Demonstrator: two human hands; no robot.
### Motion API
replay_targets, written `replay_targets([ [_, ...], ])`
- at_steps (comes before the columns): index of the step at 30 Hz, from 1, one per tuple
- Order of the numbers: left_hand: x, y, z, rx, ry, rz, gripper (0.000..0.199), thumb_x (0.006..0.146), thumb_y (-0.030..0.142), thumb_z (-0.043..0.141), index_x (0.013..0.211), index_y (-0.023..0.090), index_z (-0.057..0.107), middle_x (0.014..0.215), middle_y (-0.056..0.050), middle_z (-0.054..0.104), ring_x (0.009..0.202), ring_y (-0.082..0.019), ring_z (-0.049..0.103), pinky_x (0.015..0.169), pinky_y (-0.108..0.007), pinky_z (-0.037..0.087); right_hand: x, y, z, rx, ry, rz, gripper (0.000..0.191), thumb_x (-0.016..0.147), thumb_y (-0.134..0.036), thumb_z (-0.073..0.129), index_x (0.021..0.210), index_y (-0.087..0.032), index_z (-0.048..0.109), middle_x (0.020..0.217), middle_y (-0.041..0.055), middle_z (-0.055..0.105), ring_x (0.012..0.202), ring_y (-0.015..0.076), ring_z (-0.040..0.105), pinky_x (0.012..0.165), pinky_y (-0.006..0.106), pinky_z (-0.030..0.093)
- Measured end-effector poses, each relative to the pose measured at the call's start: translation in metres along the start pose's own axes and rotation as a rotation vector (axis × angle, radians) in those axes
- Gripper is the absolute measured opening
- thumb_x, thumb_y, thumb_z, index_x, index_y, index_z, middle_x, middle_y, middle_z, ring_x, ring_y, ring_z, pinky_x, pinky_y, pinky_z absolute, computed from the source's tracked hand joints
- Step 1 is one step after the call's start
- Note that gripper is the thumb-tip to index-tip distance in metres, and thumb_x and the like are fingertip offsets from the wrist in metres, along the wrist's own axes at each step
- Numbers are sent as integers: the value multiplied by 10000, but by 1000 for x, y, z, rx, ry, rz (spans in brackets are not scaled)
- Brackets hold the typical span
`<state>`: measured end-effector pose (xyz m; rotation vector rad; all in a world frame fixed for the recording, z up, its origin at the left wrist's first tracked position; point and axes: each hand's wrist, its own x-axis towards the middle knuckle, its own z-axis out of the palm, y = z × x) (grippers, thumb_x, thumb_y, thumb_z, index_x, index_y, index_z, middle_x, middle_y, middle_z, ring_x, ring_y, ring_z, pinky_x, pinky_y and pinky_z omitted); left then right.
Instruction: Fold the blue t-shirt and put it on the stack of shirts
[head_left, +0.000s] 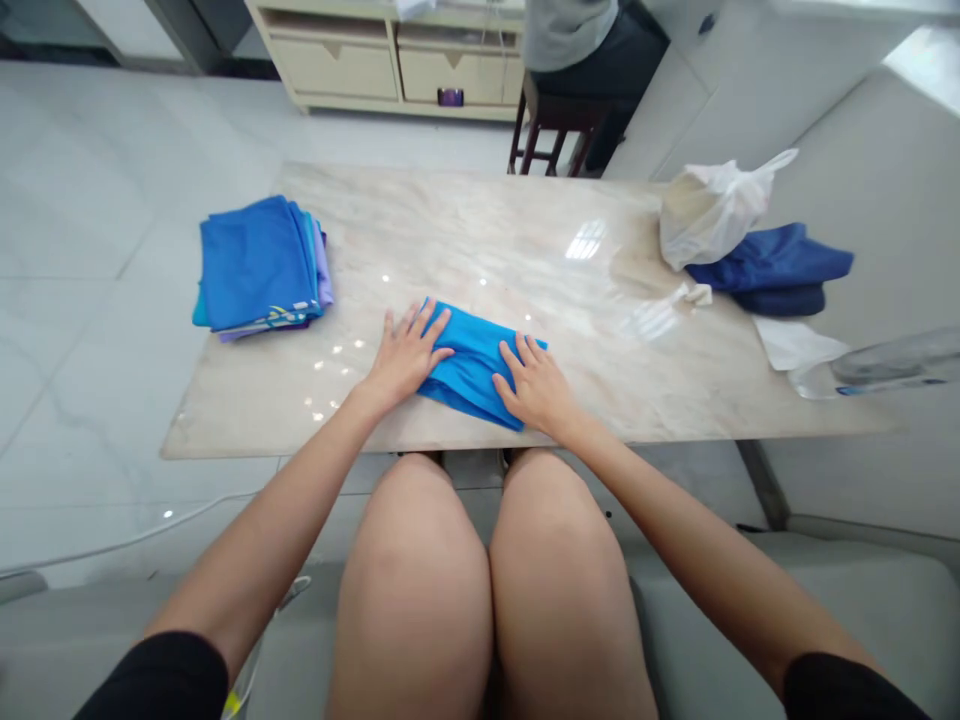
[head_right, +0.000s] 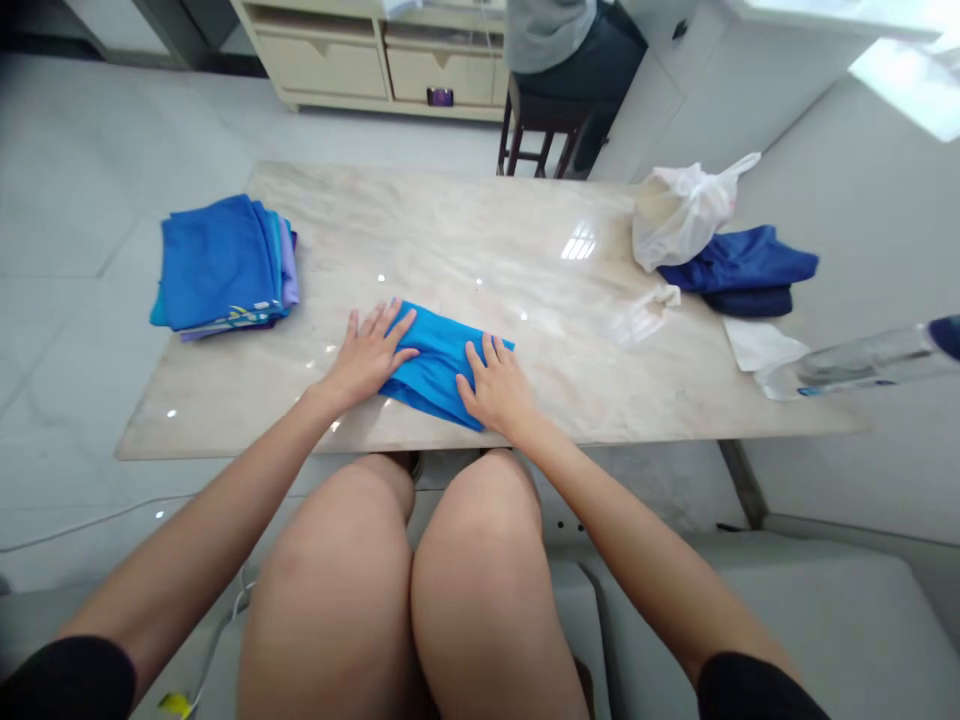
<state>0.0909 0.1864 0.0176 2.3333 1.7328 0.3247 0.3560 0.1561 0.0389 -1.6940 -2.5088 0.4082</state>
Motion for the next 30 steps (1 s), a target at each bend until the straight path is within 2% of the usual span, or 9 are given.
replay_targets([
  [2, 6, 6, -27, -38, 142, -131, 707, 1047, 325, 645, 1716, 155, 490, 1844, -232, 361, 1748, -428, 266, 1403, -747, 146, -10, -14, -34, 37, -97, 87, 502, 1152, -448, 496, 1336, -117, 826, 1381, 238, 796, 1367, 400, 725, 1160, 488, 548],
  [4, -8, 21, -58, -194, 263, -208, 646, 1026, 296, 640, 1641, 115, 559, 1752, -252, 501, 1673, -406, 425, 1389, -665, 297, -29, -18, -67, 97, -104, 142, 516, 1168, -466, 468, 1067, -169, 877, 1086, 185, 862, 1132, 353, 814, 1008, 413, 596],
  [7, -73, 57, -95, -594, 238, -238, 454, 1076, 389, 560, 1431, 147, 707, 1456, -186, 760, 1384, -324, 713, 1237, -517, 546, -76, -13, -94, 294, 50, 173, 484, 1159, -457, 491, 1022, -184, 866, 1044, 148, 866, 1067, 321, 824, 968, 387, 601],
  [10, -163, 105, -107, -765, 113, -200, 473, 1146, 509, 443, 1242, 202, 791, 1300, -121, 830, 1271, -287, 772, 1189, -477, 591, -136, -17, -83, 710, 124, 153, 547, 1167, -536, 444, 1149, -186, 863, 1169, 129, 872, 1140, 301, 820, 1044, 418, 623],
  [13, -241, 155, -93, -480, 381, -175, 439, 1151, 411, 472, 1466, 228, 718, 1580, -124, 699, 1496, -295, 640, 1314, -518, 487, -201, -49, -48, 833, 336, 130, 603, 1189, -584, 382, 1506, -214, 737, 1557, 120, 730, 1474, 289, 673, 1291, 490, 502],
  [16, -290, 194, -67, -104, 533, -130, 612, 1115, 274, 566, 1721, 234, 489, 1843, -150, 399, 1722, -354, 362, 1368, -581, 409, -258, -91, -14, 575, 564, 123, 700, 1186, -508, 436, 1803, -185, 364, 1795, 175, 469, 1652, 344, 481, 1335, 608, 448],
  [18, -307, 210, -53, 65, 532, -96, 725, 1081, 202, 613, 1775, 249, 407, 1888, -141, 299, 1768, -390, 234, 1378, -623, 380, -283, -111, -1, 310, 616, 30, 868, 1136, -443, 574, 1859, -181, 171, 1887, 204, 250, 1727, 430, 318, 1323, 701, 426],
  [21, -317, 218, -46, 173, 513, -89, 805, 1050, 186, 660, 1797, 249, 369, 1899, -134, 266, 1776, -424, 180, 1368, -652, 390, -293, -120, 0, 77, 642, -88, 973, 1082, -330, 649, 1869, -204, 92, 1921, 206, 50, 1744, 496, 213, 1289, 756, 433],
  [30, -312, 207, -51, 158, 510, 5, 871, 1047, 241, 685, 1826, 276, 297, 1903, -97, 265, 1776, -393, 201, 1365, -609, 430, -282, -104, -16, 147, 703, -57, 858, 1102, -350, 622, 1847, -274, 205, 1899, 174, 205, 1719, 436, 313, 1284, 706, 476],
])
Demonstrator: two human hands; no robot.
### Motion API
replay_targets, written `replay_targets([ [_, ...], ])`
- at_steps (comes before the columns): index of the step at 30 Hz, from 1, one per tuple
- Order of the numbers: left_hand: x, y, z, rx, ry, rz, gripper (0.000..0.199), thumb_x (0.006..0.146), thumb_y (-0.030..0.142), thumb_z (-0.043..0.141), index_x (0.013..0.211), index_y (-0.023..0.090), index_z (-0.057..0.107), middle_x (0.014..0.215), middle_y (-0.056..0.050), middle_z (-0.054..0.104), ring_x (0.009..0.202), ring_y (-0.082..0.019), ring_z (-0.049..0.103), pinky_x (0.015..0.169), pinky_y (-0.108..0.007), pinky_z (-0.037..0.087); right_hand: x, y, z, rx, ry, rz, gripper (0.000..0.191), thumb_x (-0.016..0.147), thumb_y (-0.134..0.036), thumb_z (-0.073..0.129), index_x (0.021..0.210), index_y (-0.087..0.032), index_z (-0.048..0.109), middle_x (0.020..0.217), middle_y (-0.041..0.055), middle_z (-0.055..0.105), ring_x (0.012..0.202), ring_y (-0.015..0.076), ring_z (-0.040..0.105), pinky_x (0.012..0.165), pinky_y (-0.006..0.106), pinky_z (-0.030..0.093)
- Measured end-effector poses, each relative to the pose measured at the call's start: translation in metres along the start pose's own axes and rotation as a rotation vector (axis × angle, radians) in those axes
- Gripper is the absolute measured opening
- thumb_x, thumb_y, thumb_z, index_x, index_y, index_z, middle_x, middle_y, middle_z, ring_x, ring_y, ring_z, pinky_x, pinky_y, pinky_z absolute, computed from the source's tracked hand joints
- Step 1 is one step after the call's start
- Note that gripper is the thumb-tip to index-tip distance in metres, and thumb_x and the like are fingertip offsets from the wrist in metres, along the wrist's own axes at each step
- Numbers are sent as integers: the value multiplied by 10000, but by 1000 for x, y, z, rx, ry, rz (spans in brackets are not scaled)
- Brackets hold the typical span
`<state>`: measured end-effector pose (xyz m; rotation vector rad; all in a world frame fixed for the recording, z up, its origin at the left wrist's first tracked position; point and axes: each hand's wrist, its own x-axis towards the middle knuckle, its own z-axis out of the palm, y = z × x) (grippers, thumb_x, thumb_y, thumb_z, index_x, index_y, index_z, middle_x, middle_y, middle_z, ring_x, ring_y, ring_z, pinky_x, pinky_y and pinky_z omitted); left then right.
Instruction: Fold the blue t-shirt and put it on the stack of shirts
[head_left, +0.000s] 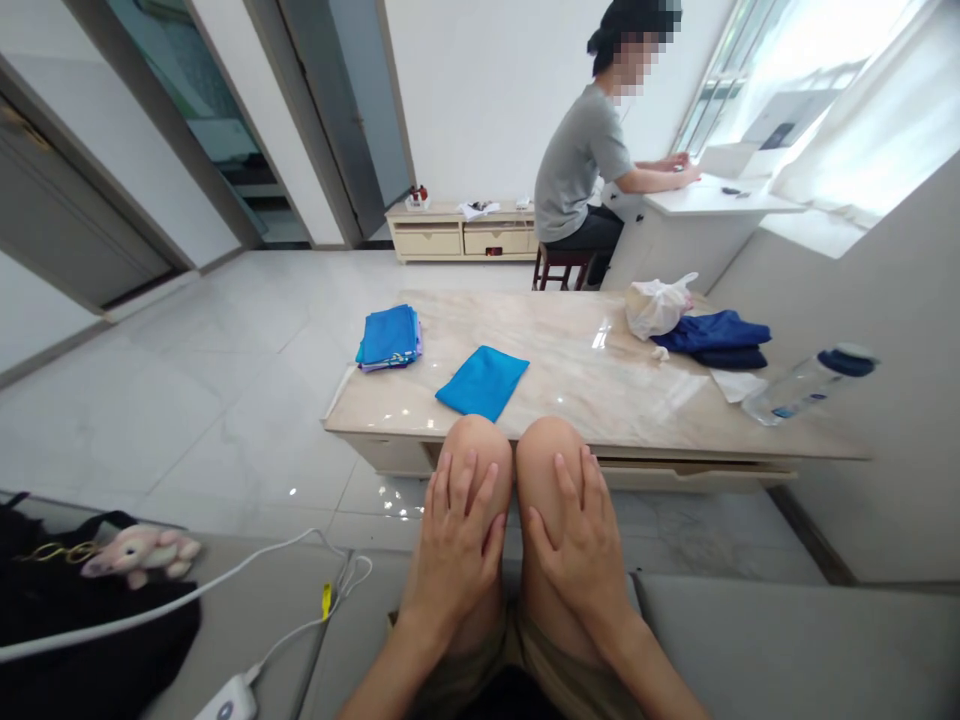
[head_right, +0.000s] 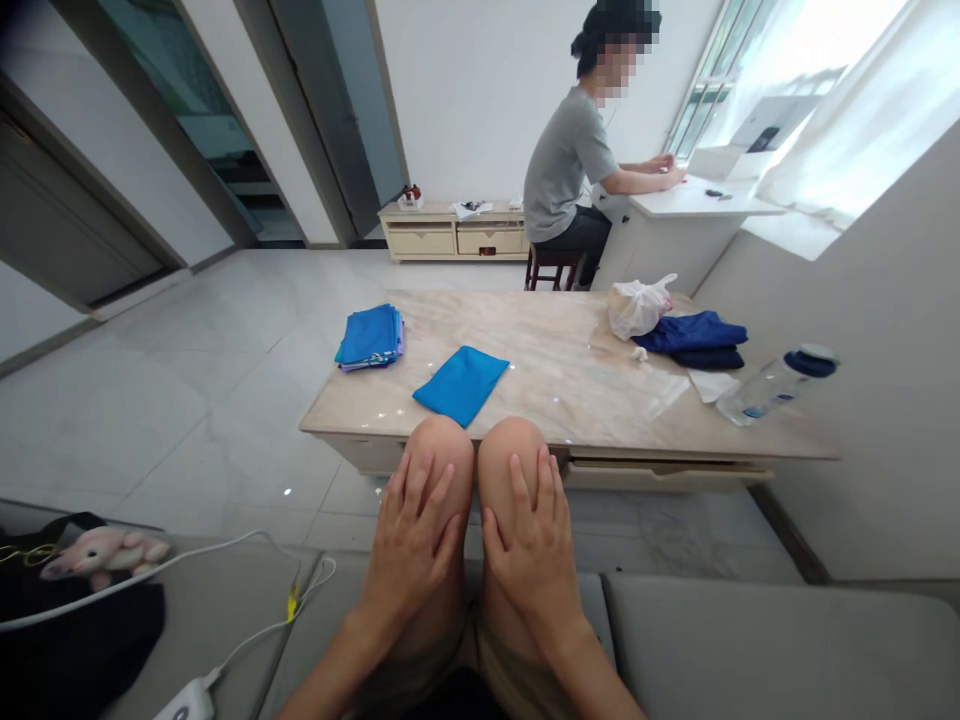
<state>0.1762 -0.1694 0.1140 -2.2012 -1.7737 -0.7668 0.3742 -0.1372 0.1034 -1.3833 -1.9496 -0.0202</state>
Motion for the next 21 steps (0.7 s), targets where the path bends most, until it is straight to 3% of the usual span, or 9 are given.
replay_targets([
  [4, 6, 7, 6, -1, -11, 8, 949, 1039, 229, 675, 1853, 276, 189, 1895, -106, 283, 1773, -399, 208, 1374, -626, 423, -5, 1, -2, -7, 17, 34, 876, 1087, -340, 623, 1850, -293, 195, 1900, 167, 208, 1712, 450, 329, 1262, 729, 496],
  [11, 11, 15, 14, 12, 40, -51, 1009, 992, 166, 677, 1855, 328, 180, 1860, -105, 370, 1741, -440, 296, 1337, -687, 446, -1, 10, 0, 33, 49, 76, 870, 1074, -333, 629, 1845, -328, 226, 1885, 144, 271, 1683, 448, 398, 1237, 728, 524],
  [17, 20, 19, 9, -22, 0, -50, 799, 1028, 211, 660, 1785, 254, 406, 1863, -150, 355, 1748, -436, 277, 1357, -672, 413, 2, 1, 3, 10, -4, 77, 823, 1066, -315, 614, 1821, -267, 290, 1902, 160, 204, 1729, 416, 301, 1311, 694, 449],
  [21, 10, 21, 6, -9, -18, -72, 727, 1053, 235, 629, 1758, 203, 456, 1866, -180, 331, 1752, -453, 253, 1354, -696, 390, 0, -1, 0, -14, -37, 56, 789, 1075, -332, 592, 1805, -192, 325, 1901, 193, 173, 1744, 401, 253, 1333, 663, 416],
])
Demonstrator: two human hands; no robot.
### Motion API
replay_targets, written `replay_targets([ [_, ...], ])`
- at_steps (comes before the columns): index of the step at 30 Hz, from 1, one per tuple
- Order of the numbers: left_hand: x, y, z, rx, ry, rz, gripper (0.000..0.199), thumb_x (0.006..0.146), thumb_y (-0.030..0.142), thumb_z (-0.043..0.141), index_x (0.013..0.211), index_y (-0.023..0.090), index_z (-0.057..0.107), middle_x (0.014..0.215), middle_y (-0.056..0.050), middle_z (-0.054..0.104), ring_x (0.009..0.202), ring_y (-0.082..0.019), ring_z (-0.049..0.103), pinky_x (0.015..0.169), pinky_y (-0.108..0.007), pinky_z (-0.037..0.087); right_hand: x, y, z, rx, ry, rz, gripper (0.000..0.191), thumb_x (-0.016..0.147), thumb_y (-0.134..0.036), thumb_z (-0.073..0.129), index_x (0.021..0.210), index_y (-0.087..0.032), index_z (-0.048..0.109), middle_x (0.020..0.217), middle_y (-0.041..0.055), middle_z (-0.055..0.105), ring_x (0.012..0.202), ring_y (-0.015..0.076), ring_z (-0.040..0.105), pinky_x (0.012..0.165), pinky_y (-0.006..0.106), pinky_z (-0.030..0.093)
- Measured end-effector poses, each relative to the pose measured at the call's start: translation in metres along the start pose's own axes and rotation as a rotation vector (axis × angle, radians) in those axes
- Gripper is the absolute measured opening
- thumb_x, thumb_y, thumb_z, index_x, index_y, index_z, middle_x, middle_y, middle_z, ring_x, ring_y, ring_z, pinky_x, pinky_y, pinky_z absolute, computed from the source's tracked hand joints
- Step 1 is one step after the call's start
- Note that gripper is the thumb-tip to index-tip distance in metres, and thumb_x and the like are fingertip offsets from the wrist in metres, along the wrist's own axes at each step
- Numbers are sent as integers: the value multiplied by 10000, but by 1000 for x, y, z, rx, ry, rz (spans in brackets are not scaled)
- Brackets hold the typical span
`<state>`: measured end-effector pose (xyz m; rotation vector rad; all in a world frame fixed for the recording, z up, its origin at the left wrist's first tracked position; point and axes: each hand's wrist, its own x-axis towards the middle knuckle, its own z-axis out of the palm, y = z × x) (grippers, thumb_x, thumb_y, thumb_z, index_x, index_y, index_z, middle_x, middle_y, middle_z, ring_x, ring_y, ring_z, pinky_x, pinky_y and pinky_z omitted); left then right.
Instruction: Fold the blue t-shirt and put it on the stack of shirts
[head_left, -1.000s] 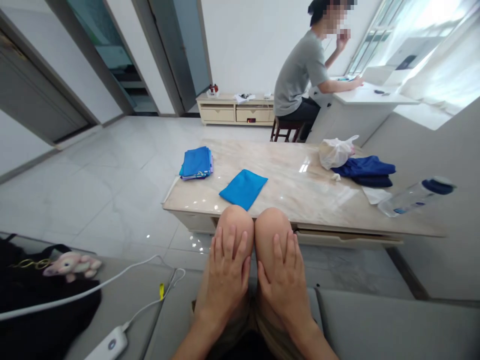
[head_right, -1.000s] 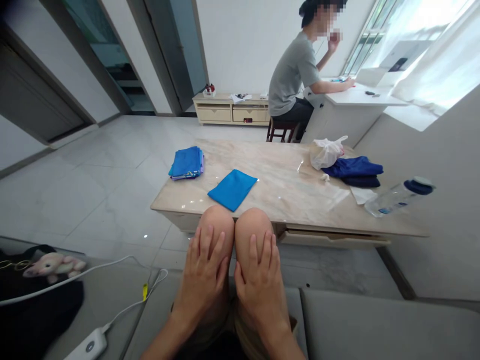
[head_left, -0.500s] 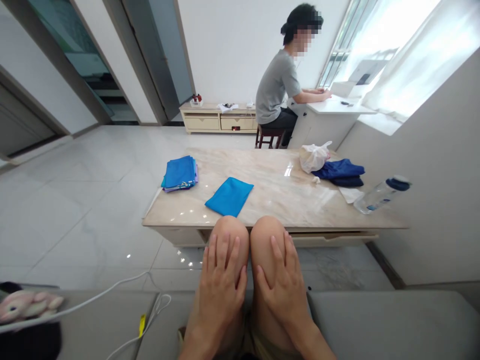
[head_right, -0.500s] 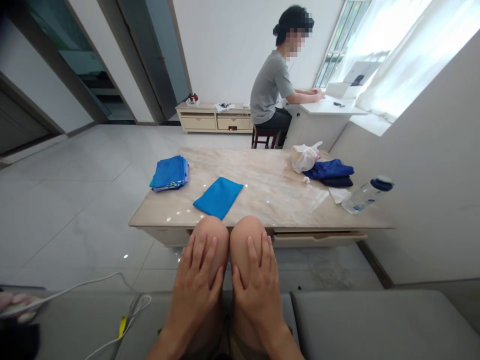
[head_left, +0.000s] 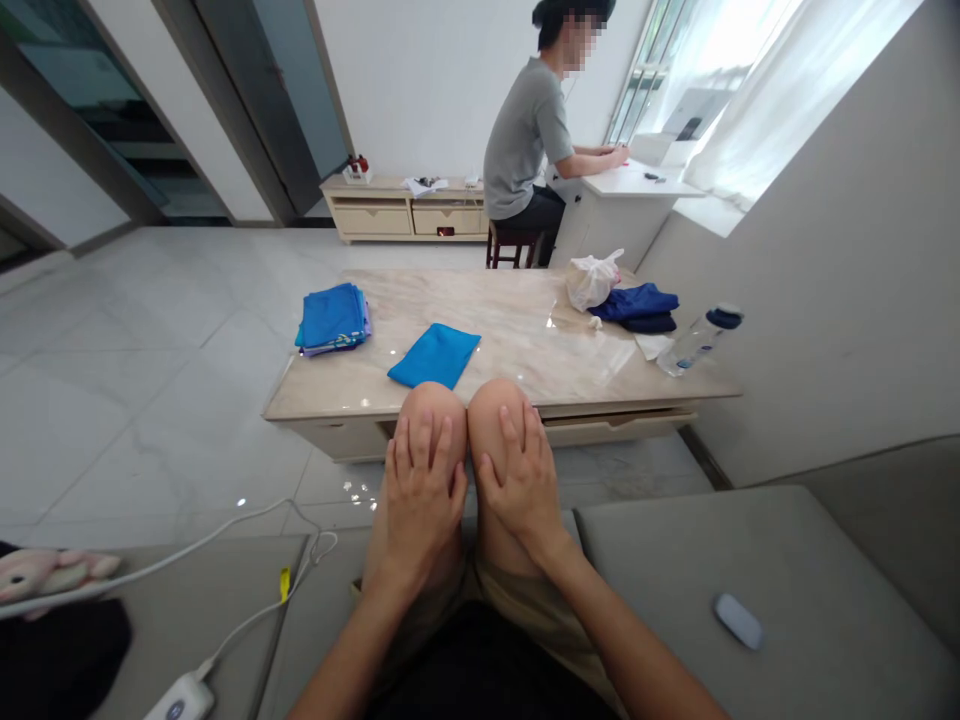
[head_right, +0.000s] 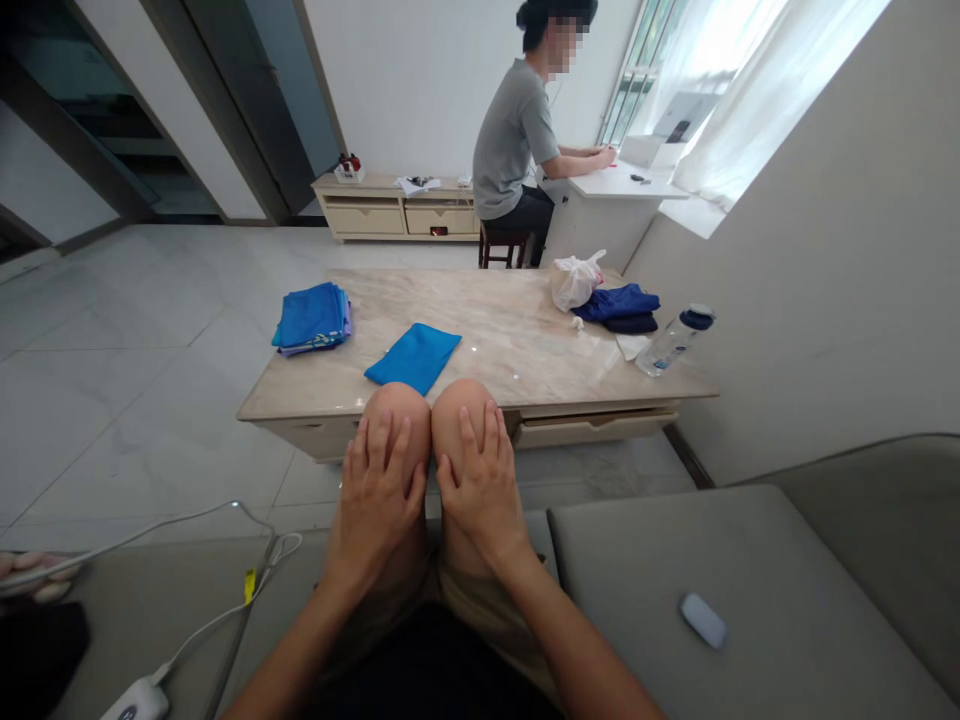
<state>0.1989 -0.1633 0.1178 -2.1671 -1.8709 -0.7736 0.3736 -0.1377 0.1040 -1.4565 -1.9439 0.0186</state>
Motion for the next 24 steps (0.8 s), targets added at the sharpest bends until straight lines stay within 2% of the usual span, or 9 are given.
replay_targets([
  [6, -13, -17, -4, -3, 16, -21, 775, 1059, 260, 619, 1794, 194, 383, 1884, -184, 276, 1749, -436, 273, 1361, -662, 391, 0, 7, -2, -40, -1, 32, 804, 1089, -360, 571, 1826, -206, 289, 1887, 208, 217, 1733, 412, 269, 1316, 658, 420],
  [12, -15, -30, -5, 7, 79, -47, 795, 1054, 249, 633, 1802, 220, 364, 1883, -161, 297, 1748, -418, 285, 1365, -635, 396, -3, 11, 1, -8, 44, -15, 851, 1101, -360, 572, 1856, -252, 196, 1899, 189, 194, 1721, 422, 296, 1313, 665, 418],
  [16, -18, -31, -6, 14, 79, -2, 832, 1058, 256, 637, 1818, 224, 302, 1878, -158, 314, 1751, -399, 283, 1354, -603, 425, -4, 10, 1, 3, 81, 0, 855, 1106, -368, 581, 1858, -293, 183, 1897, 172, 216, 1712, 440, 316, 1308, 701, 410],
  [19, -18, -29, -6, 7, 81, 1, 853, 1052, 254, 653, 1823, 242, 287, 1878, -159, 314, 1749, -408, 286, 1349, -617, 425, -3, 7, -3, 3, 66, -12, 840, 1105, -356, 579, 1852, -272, 201, 1889, 184, 231, 1719, 424, 308, 1313, 677, 422],
  [24, -14, -24, 0, -27, 59, 16, 806, 1044, 248, 656, 1796, 240, 368, 1871, -154, 332, 1743, -425, 294, 1342, -637, 427, -2, 7, -4, -17, 48, 14, 810, 1108, -356, 574, 1838, -254, 239, 1876, 201, 242, 1720, 411, 308, 1313, 661, 431],
])
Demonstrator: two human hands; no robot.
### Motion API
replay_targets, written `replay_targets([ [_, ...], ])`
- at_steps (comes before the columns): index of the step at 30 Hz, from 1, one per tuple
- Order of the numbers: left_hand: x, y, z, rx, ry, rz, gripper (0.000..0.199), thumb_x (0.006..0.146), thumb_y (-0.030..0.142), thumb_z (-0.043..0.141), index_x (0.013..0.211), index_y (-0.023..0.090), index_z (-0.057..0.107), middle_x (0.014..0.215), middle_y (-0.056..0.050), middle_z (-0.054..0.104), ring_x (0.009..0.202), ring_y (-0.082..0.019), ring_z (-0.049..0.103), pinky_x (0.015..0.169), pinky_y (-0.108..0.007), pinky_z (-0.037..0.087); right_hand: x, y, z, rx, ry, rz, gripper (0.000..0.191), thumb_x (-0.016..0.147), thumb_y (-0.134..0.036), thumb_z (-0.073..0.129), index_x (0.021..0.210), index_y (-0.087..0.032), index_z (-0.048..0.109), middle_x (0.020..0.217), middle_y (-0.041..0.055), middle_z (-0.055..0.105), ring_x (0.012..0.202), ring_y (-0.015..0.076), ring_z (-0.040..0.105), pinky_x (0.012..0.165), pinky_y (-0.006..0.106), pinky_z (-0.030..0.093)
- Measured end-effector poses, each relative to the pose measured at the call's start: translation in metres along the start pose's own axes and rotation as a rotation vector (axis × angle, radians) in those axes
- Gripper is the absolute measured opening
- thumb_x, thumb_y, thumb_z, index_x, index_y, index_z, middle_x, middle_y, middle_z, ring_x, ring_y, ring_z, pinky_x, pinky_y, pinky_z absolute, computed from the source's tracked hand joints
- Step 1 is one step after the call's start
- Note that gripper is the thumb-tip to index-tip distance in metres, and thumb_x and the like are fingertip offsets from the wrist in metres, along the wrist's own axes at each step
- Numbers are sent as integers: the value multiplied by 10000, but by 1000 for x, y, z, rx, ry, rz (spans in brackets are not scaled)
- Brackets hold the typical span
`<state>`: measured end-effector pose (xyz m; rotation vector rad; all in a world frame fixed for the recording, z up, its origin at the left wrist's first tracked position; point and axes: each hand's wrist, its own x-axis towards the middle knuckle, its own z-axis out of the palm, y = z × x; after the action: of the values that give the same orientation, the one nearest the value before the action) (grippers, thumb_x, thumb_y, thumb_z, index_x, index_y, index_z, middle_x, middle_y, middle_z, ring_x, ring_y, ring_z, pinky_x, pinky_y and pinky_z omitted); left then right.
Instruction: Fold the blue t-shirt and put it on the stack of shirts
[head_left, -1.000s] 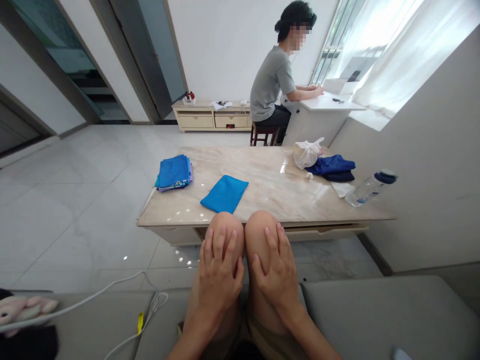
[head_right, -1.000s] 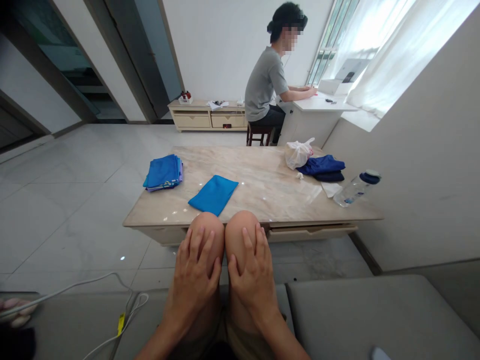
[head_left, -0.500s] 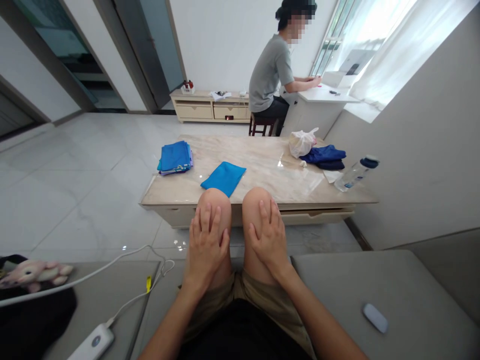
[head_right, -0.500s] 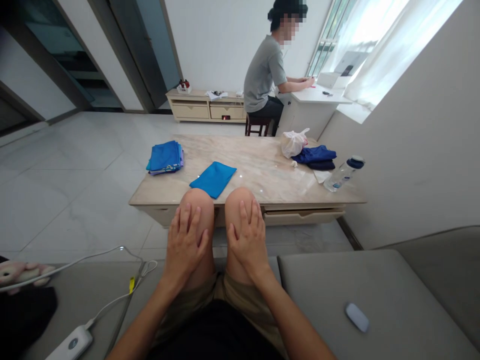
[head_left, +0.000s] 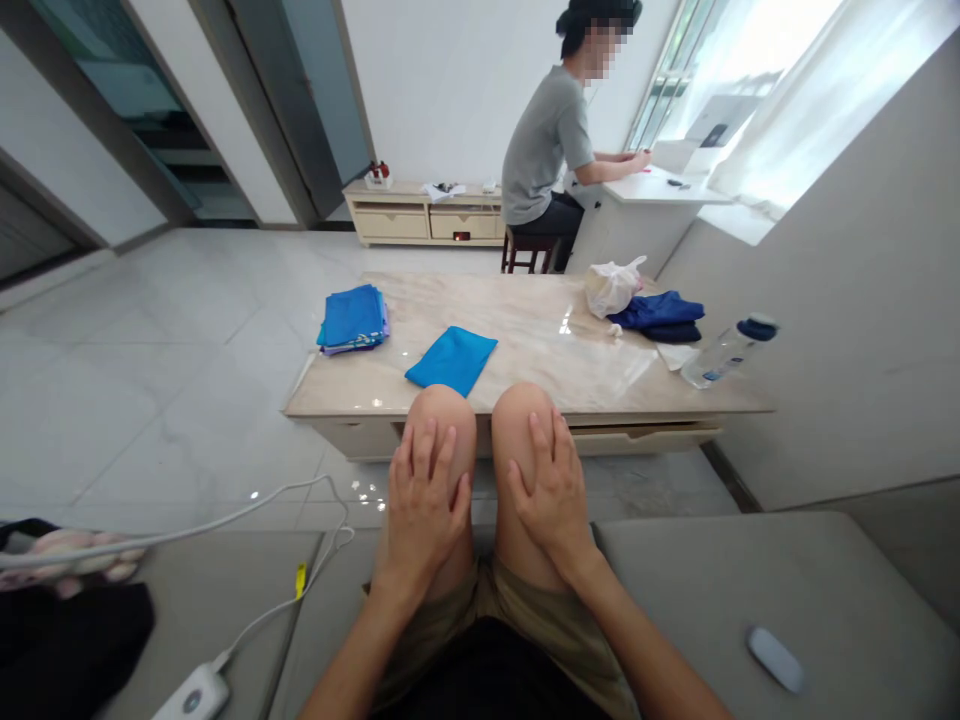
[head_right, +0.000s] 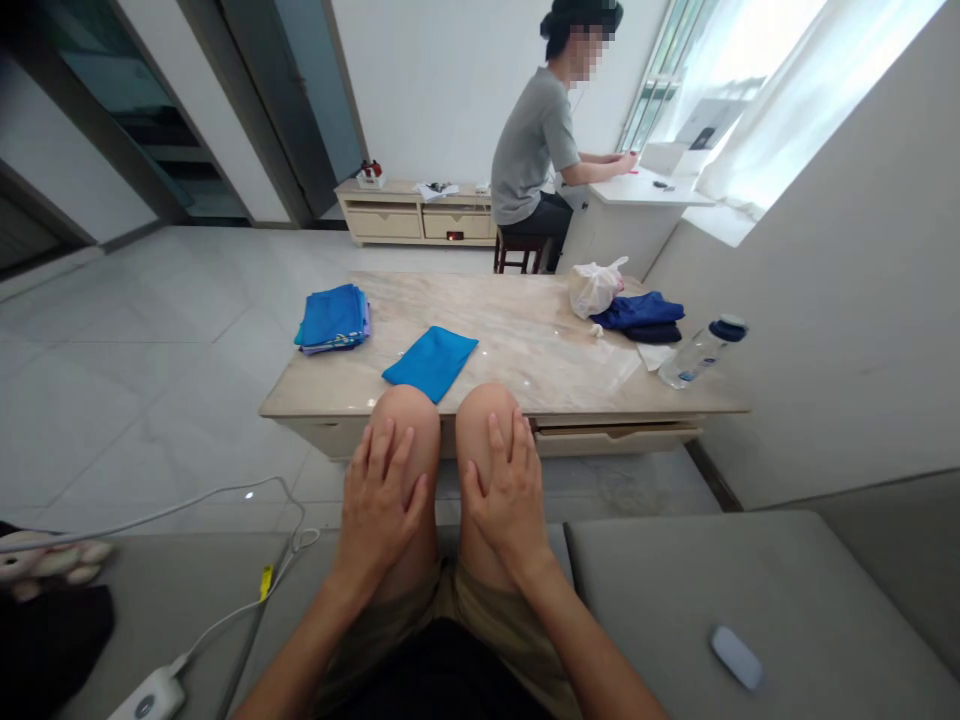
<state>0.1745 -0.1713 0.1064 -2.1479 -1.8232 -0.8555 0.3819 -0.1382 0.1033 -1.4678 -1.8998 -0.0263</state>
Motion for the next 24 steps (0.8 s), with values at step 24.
replay_targets([
  [24, 1, 4, 0, 31, 12, 12, 754, 1049, 230, 634, 1771, 243, 420, 1862, -141, 360, 1748, -413, 285, 1352, -633, 414, -1, 7, 4, 34, 75, -16, 794, 1114, -344, 574, 1835, -261, 253, 1856, 196, 303, 1694, 407, 361, 1297, 670, 452],
])
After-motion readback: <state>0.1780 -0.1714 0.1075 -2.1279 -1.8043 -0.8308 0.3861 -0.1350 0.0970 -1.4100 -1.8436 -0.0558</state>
